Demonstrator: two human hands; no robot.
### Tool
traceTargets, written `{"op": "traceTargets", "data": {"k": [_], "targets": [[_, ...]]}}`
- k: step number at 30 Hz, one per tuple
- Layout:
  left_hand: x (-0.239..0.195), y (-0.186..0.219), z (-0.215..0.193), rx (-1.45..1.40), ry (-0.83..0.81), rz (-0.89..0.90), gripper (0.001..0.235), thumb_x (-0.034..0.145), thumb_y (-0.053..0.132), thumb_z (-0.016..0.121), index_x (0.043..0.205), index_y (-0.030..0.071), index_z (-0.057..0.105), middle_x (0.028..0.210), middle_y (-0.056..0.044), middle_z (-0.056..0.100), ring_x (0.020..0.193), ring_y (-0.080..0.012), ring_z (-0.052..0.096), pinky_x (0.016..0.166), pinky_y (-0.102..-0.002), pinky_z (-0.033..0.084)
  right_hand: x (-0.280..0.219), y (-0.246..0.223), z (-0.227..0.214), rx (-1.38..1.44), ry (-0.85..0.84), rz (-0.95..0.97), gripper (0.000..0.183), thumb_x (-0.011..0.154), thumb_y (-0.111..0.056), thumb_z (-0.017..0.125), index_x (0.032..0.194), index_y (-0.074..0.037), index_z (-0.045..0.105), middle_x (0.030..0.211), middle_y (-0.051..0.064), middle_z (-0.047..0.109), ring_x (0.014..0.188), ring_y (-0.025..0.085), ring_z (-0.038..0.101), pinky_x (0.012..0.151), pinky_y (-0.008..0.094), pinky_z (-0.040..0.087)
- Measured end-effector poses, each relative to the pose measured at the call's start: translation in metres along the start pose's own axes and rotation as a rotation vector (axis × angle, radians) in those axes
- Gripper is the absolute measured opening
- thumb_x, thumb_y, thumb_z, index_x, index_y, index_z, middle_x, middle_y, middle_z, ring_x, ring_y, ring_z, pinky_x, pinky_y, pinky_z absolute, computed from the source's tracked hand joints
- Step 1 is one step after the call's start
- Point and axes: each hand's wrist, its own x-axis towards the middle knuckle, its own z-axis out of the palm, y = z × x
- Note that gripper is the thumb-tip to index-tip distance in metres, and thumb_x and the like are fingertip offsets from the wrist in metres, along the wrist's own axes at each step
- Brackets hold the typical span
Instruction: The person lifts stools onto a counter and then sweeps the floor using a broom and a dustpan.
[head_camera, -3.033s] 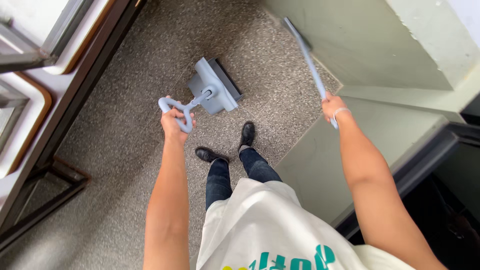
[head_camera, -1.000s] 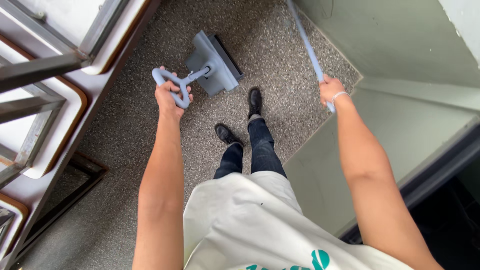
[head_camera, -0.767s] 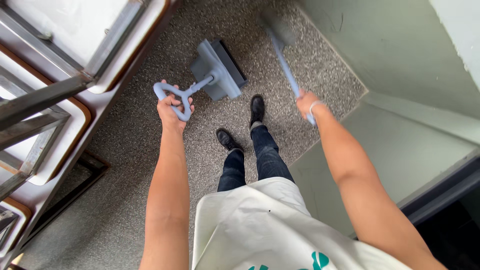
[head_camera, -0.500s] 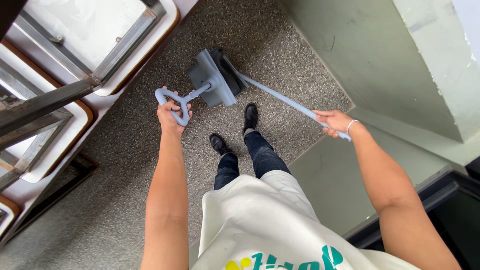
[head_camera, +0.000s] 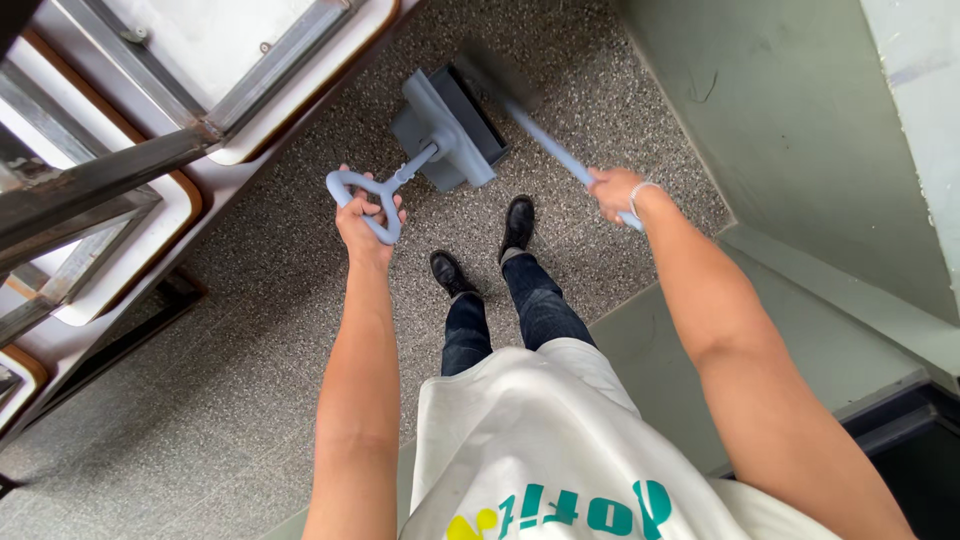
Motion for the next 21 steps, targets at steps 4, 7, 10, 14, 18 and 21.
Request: {"op": "traceTargets", "data": {"k": [4, 7, 10, 14, 18, 21], "targets": [[-0.011, 0.02, -0.013, -0.048, 0.006, 0.018, 0.095, 0.067, 0.003, 0.046, 0.157, 0.029, 0.032, 0.156, -0.012, 0.045, 0.087, -0.0377, 0.071, 0.063, -0.048, 0.061, -0.08, 0.003, -0.033, 0.284, -0.068, 0.031, 0.053, 0.103, -0.024, 0.054, 0.155, -0.03, 0.051, 0.06, 0.005, 0.046, 0.042, 0.011, 0.04, 0.035, 0.03, 0.032], [-0.018, 0.03, -0.027, -0.14, 0.025, 0.047, 0.096, 0.066, 0.005, 0.047, 0.156, 0.031, 0.03, 0.15, -0.012, 0.047, 0.087, -0.0404, 0.068, 0.064, -0.05, 0.06, -0.095, -0.012, -0.05, 0.194, 0.122, 0.034, 0.05, 0.105, -0.026, 0.052, 0.155, -0.029, 0.05, 0.062, 0.006, 0.053, 0.044, 0.012, 0.043, 0.039, 0.032, 0.037], [-0.01, 0.031, -0.024, -0.168, 0.094, 0.038, 0.097, 0.064, 0.008, 0.048, 0.156, 0.035, 0.031, 0.147, -0.006, 0.048, 0.089, -0.0401, 0.069, 0.066, -0.05, 0.06, -0.057, -0.071, -0.067, -0.044, 0.264, -0.195, 0.053, 0.102, -0.016, 0.045, 0.155, -0.015, 0.047, 0.064, 0.011, 0.058, 0.046, 0.022, 0.057, 0.048, 0.042, 0.05], [0.006, 0.023, -0.018, -0.208, 0.133, 0.072, 0.097, 0.064, 0.008, 0.049, 0.156, 0.034, 0.033, 0.147, -0.006, 0.048, 0.09, -0.0412, 0.068, 0.066, -0.05, 0.058, 0.019, -0.158, -0.068, -0.391, 0.392, -0.178, 0.041, 0.096, -0.011, 0.046, 0.133, 0.003, 0.055, 0.076, 0.019, 0.069, 0.061, 0.03, 0.071, 0.063, 0.047, 0.059], [0.007, 0.019, -0.019, -0.196, 0.149, 0.08, 0.097, 0.064, 0.008, 0.049, 0.155, 0.036, 0.032, 0.144, -0.007, 0.048, 0.09, -0.0427, 0.068, 0.066, -0.052, 0.059, 0.042, -0.178, -0.037, -0.513, 0.207, -0.142, 0.054, 0.092, -0.007, 0.046, 0.145, -0.002, 0.049, 0.081, 0.021, 0.072, 0.063, 0.028, 0.072, 0.066, 0.045, 0.06], [-0.001, 0.022, -0.024, -0.193, 0.169, 0.065, 0.098, 0.063, 0.009, 0.05, 0.155, 0.036, 0.032, 0.144, -0.006, 0.051, 0.091, -0.043, 0.069, 0.067, -0.051, 0.06, 0.008, -0.141, -0.036, -0.594, 0.037, -0.097, 0.065, 0.094, -0.008, 0.049, 0.158, -0.016, 0.042, 0.076, 0.019, 0.069, 0.053, 0.028, 0.066, 0.06, 0.045, 0.057]]}}
